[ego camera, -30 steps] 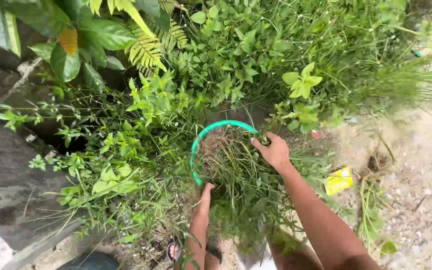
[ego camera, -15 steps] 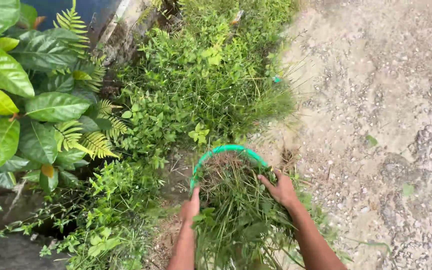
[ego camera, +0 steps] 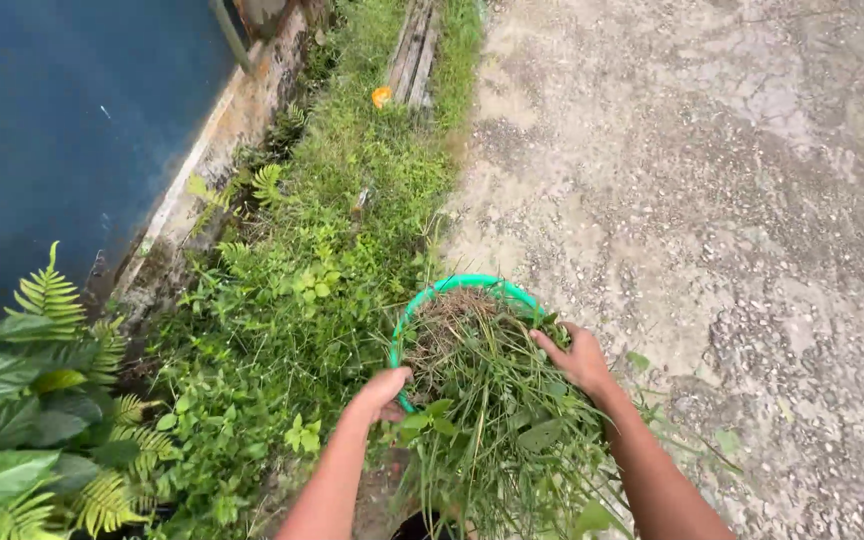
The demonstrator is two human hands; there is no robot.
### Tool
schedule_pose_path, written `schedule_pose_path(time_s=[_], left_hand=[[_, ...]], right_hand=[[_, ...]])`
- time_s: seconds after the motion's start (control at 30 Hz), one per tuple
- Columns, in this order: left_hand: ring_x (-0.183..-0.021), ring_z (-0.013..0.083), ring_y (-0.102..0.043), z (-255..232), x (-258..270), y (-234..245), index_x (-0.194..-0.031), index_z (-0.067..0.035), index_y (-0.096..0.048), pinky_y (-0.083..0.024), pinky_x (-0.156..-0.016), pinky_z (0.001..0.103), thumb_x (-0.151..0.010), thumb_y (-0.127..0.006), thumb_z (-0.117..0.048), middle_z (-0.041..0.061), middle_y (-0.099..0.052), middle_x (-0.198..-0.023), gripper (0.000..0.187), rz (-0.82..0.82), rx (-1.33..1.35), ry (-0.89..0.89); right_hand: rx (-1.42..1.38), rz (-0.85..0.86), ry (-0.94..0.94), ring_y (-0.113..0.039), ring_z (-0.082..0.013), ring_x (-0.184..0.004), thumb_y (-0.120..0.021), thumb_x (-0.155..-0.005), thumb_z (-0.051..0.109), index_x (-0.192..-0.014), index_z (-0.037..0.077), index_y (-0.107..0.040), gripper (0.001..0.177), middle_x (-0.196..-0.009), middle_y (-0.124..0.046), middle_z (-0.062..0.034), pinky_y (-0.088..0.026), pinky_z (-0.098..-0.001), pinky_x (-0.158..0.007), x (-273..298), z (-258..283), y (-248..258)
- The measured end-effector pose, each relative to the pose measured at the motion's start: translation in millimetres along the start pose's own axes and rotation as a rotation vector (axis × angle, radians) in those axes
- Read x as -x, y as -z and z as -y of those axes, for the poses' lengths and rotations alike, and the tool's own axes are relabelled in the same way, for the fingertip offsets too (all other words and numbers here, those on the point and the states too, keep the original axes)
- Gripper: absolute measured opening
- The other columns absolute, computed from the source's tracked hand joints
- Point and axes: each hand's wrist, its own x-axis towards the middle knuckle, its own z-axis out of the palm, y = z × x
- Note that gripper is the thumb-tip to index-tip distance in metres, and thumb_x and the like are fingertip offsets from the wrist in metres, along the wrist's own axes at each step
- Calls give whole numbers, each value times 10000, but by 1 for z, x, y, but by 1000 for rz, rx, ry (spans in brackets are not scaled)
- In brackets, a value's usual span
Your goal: Manually pull out weeds and grass from the soil and place them into a basket.
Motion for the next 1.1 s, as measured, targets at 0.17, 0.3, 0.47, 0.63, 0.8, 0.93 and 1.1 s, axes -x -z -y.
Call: schedule_pose_path(time_s=[0.17,0.3,0.47,0.63,0.8,0.93,1.1], left_hand=[[-986,316,-678,-113,-76,-12,-1428,-75,-499,-613,-827,440,-927,-541,-442,165,-597,-1370,623,0,-1,-19],[-995,305,-690,-204,-125,-30,-1401,-12,-517,-622,-852,445,-933,-556,-396,257,-636,-1338,607,27,11,2],[-1255,366,-545,-296,-159,-34,-1504,-37,-373,-456,-1043,525,-965,-564,-386,255,-448,-1474,670,52,-16,74],[-1281,394,-507,-406,-198,-51,-1518,-23,-264,-473,-1077,535,-913,-601,-256,254,-367,-1498,731,123,353,55],[-941,275,-490,-525,-263,-48,-1352,13,-437,-510,-820,477,-906,-595,-242,209,-470,-1172,538,-112,392,50],[-857,240,-496,-660,-334,-28,-1208,-14,-492,-525,-754,458,-889,-603,-192,142,-503,-1039,382,-164,468,-1],[-782,221,-510,-765,-374,-17,-1078,-40,-479,-518,-695,429,-900,-587,-169,105,-504,-902,245,-278,645,-1]], right_hand=[[19,14,-73,-649,-303,-653,-691,-831,611,-1133,5,-735,678,-720,-704,-242,-552,-468,-710,-122,-4,40],[95,-78,146,-718,-346,-789,-737,-870,659,-1145,-100,-702,808,-862,-713,-287,-562,-493,-784,-257,-87,43],[98,55,-96,-744,-358,-783,-688,-815,667,-1248,-41,-672,831,-757,-730,-291,-577,-494,-827,-343,7,131],[135,127,-90,-731,-378,-771,-660,-849,686,-1122,-67,-710,802,-765,-719,-293,-566,-513,-814,-459,18,184],[302,198,-29,-727,-437,-947,-579,-907,736,-1069,-68,-718,832,-961,-731,-292,-556,-525,-904,-627,33,225],[287,148,232,-680,-452,-1018,-578,-878,714,-1163,-13,-705,791,-1032,-710,-302,-513,-536,-930,-794,22,221],[446,388,166,-684,-443,-1113,-461,-900,788,-1199,-34,-691,905,-1127,-718,-307,-521,-523,-1028,-948,79,245]])
